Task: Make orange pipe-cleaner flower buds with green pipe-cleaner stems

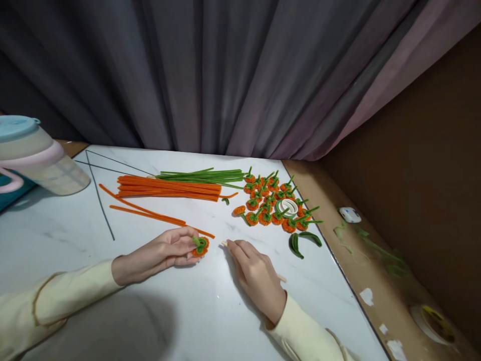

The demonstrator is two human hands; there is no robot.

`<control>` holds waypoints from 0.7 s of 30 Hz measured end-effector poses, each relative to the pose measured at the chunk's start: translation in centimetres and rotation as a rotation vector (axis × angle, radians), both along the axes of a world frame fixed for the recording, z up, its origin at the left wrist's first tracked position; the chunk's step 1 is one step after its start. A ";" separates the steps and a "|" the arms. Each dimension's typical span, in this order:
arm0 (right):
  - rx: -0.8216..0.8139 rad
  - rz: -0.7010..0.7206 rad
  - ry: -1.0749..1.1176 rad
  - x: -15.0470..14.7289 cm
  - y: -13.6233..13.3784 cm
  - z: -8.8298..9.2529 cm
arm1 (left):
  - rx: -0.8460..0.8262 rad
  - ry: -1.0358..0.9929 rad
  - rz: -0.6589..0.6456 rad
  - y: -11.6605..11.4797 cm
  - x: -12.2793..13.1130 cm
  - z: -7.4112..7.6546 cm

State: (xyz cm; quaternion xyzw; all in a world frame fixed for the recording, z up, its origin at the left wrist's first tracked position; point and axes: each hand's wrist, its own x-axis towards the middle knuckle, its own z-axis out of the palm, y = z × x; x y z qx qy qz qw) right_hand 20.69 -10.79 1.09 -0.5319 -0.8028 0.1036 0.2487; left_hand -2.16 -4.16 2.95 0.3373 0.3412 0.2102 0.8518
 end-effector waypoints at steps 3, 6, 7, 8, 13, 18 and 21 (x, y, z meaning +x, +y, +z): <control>0.101 0.090 -0.045 -0.1 0.5 0.0 | 0.002 0.018 -0.028 -0.2 0.1 -0.1; 0.097 0.128 0.155 -1.1 0.2 1.0 | 0.028 0.046 -0.089 -0.5 0.3 -0.1; 0.083 0.142 0.230 -1.5 0.0 1.3 | 0.033 0.051 -0.117 -0.6 0.4 -0.1; 0.068 0.158 0.293 -1.9 -0.2 1.6 | 0.032 0.054 -0.144 -0.7 0.5 -0.2; 0.037 0.163 0.452 -3.3 -1.4 1.7 | -0.014 0.074 -0.230 -1.0 0.5 -0.5; -0.055 0.067 0.581 -3.6 -1.7 1.2 | -0.029 0.073 -0.286 -0.9 0.4 -0.7; -0.104 0.040 0.636 -3.7 -1.7 1.1 | -0.058 0.072 -0.292 -0.9 0.4 -0.5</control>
